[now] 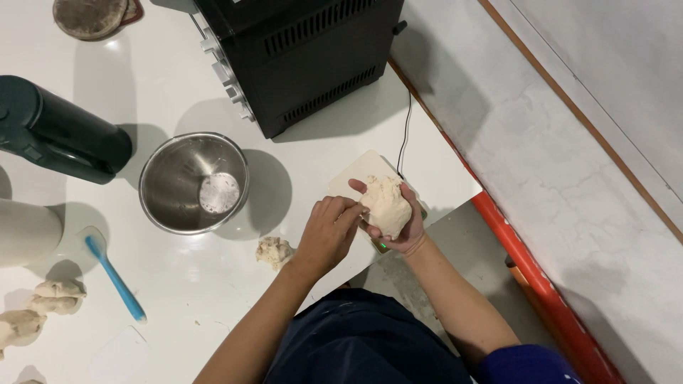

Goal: Weighing portions of dough on a digital scale and shaping them.

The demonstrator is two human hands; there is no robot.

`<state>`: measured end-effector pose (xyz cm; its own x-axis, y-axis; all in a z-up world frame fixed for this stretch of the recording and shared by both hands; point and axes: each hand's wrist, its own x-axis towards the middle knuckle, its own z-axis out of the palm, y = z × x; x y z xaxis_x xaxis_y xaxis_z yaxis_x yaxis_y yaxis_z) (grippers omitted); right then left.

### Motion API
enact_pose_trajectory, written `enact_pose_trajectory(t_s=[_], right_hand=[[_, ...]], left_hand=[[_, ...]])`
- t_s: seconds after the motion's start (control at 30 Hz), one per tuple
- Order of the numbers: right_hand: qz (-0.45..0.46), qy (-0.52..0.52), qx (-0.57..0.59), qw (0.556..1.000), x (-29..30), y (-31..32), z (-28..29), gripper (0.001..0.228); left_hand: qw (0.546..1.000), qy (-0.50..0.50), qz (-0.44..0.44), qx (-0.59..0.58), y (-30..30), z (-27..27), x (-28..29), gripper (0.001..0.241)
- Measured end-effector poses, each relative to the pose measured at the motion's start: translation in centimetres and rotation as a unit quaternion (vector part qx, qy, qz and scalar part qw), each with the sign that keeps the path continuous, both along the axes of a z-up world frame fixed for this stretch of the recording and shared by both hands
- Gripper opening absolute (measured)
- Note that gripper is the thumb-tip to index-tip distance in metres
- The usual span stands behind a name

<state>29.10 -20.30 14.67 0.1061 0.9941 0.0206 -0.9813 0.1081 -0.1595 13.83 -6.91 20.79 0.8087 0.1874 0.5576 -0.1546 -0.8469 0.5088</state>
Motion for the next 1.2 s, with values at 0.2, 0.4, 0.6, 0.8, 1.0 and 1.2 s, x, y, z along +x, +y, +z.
enact_pose_trajectory(t_s=[0.2,0.4,0.6,0.8,1.0,1.2], right_hand=[[-0.002,-0.040,-0.023,0.999,0.1,0.1,-0.2,0.097],[0.017,-0.086,-0.030,0.996,0.3,-0.1,-0.8,0.098],[0.055,-0.180,-0.046,0.981,1.2,-0.8,-0.6,0.105],[0.092,-0.337,-0.172,0.921,2.2,-1.3,-3.8,0.120],[0.103,-0.368,-0.180,0.906,2.8,-0.9,-3.4,0.124],[0.132,-0.591,-0.201,0.770,1.0,0.0,-3.0,0.086]], left_hand=[[1.000,0.022,0.010,-0.013,0.0,-0.6,0.3,0.025],[0.998,0.057,0.011,0.007,-0.1,-1.0,0.3,0.024],[0.963,0.232,0.032,-0.134,1.7,-1.5,-0.1,0.020],[0.904,0.353,-0.031,-0.237,0.8,7.4,1.1,0.071],[0.979,0.161,0.003,-0.121,-0.9,0.9,0.8,0.038],[0.984,0.150,0.078,-0.049,0.2,-1.4,1.2,0.023]])
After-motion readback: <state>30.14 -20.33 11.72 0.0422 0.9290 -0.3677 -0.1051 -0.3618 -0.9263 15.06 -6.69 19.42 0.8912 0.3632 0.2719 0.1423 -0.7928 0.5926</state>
